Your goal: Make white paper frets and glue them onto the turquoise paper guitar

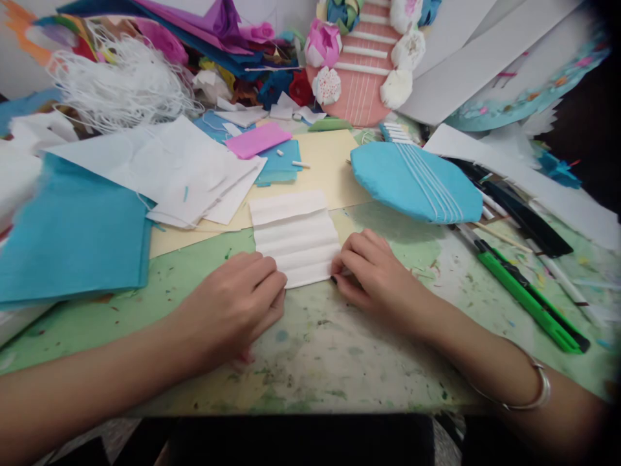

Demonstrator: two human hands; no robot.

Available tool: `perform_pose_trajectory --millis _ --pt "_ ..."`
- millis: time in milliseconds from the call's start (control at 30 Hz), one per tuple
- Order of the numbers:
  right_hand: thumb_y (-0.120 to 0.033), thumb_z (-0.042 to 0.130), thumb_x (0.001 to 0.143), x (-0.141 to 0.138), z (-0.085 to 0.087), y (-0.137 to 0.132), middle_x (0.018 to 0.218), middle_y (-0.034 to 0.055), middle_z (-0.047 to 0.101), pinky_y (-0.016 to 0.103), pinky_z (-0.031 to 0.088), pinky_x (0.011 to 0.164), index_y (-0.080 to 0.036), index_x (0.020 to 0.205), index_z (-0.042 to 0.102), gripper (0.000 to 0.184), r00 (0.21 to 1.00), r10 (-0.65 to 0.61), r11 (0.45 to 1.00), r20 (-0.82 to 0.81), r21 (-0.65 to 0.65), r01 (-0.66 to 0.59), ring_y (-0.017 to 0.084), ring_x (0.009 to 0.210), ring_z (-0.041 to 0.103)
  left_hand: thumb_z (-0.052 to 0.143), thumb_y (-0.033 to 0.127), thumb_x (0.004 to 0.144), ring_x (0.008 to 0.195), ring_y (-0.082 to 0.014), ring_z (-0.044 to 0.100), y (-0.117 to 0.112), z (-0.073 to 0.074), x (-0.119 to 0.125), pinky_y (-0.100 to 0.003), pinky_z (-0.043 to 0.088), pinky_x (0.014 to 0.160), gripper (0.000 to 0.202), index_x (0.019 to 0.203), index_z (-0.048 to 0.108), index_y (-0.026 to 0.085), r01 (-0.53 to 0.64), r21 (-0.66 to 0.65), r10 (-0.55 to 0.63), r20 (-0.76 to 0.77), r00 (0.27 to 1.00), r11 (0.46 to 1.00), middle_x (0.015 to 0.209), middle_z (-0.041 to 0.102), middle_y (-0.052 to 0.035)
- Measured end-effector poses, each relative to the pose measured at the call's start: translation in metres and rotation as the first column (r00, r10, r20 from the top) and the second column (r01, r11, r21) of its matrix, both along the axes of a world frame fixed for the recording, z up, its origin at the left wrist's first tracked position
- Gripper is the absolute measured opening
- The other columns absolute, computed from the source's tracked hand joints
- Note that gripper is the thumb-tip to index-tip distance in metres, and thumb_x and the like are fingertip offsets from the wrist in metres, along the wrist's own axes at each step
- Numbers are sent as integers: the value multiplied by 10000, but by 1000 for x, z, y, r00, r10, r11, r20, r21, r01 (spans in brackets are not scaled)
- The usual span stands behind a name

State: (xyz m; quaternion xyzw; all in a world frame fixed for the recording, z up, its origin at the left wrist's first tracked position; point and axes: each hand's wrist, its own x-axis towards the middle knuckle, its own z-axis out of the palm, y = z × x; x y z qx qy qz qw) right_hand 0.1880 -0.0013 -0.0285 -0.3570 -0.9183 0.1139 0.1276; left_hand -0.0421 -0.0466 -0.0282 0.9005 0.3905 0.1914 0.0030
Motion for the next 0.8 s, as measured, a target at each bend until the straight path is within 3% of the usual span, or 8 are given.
perform_pose_trajectory --millis 267,500,633,800 --pt "-124 564 787 -2 -2 0 793 45 536 335 338 735 -160 735 575 64 981 -149 974 -123 -191 124 193 814 455 396 195 855 669 -185 464 9 5 -2 -349 399 652 187 717 519 167 -121 -265 94 -113 989 957 689 523 -40" --pt "-82 610 747 -1 -5 2 778 42 543 318 368 715 -157 738 610 75 950 -199 966 -239 -212 149 186 794 472 457 233 802 631 -173 443 11 10 -6 -314 342 599 172 636 443 188 -222 -321 209 -75 975 921 612 473 -10" --pt "-49 586 768 1 -7 3 784 51 540 316 377 706 -153 790 630 115 957 -98 988 -272 -145 60 189 800 461 470 170 808 688 -171 464 11 9 -6 -328 371 656 63 751 496 177 -170 -315 164 -46 985 934 704 513 -15" --pt "-87 533 853 7 -5 5 795 62 547 336 379 728 -152 844 652 136 962 57 997 -267 -32 -68 191 817 441 430 116 877 783 -182 501 9 3 -5 -328 417 708 171 863 593 169 10 -228 1 50 999 974 815 573 -51"
